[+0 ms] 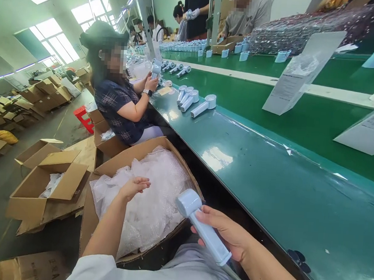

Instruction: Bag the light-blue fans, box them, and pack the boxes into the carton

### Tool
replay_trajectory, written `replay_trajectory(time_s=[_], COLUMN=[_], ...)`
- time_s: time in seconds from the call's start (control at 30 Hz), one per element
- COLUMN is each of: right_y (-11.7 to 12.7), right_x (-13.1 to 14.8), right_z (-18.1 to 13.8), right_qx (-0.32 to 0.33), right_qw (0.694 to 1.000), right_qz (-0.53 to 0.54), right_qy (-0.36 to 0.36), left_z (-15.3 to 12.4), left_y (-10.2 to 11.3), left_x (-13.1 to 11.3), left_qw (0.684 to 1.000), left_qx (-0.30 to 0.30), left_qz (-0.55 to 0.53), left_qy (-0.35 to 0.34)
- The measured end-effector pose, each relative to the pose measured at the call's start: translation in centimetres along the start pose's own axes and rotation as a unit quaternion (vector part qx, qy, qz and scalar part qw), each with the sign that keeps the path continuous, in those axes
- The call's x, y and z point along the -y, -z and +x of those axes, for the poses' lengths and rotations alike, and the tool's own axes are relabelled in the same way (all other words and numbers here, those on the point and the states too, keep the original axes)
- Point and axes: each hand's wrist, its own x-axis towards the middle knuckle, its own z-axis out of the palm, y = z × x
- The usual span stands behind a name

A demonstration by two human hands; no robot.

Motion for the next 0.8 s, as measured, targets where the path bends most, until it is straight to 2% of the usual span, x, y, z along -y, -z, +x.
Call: replay_trajectory(time_s=[0.17, 0.23, 0.3, 0.37, 0.47, 0.6, 0.7, 0.8], right_y=[-1.0, -1.3, -1.7, -2.2, -2.6, -1.9, -0.6, 0.5], right_x=[-0.6, -1.1, -1.7, -2.1, -2.0, -1.0, -0.6, -1.0], right_z=[1.0, 1.3, 1.5, 1.7, 1.9, 1.1, -0.3, -1.6], right_qx=[0.139, 0.160, 0.164, 0.160, 0.164, 0.199, 0.177, 0.104], right_qw=[0.987, 0.982, 0.980, 0.981, 0.984, 0.978, 0.981, 0.991], right_qz=[-0.077, -0.098, -0.108, -0.101, -0.063, -0.031, -0.061, -0.046], right_qy=[0.000, -0.011, -0.025, -0.029, 0.004, 0.052, 0.053, 0.075], left_z=[-1.0, -1.5, -2.1, -3.0, -4.7, -7.0, -8.0, -8.5], left_y=[-2.3, -2.6, -2.8, -3.4, -5.3, -8.0, -8.7, -8.6], left_x=[-0.7, -1.4, -2.4, -3.8, -5.9, -7.6, -8.2, -8.8], left_qw=[0.993, 0.989, 0.988, 0.990, 0.987, 0.956, 0.913, 0.894], left_qx=[-0.097, -0.124, -0.123, -0.091, 0.008, 0.127, 0.156, 0.148], left_qz=[0.059, 0.057, 0.036, -0.001, -0.085, -0.224, -0.360, -0.400], left_qy=[-0.015, -0.047, -0.080, -0.110, -0.138, -0.138, -0.110, -0.134])
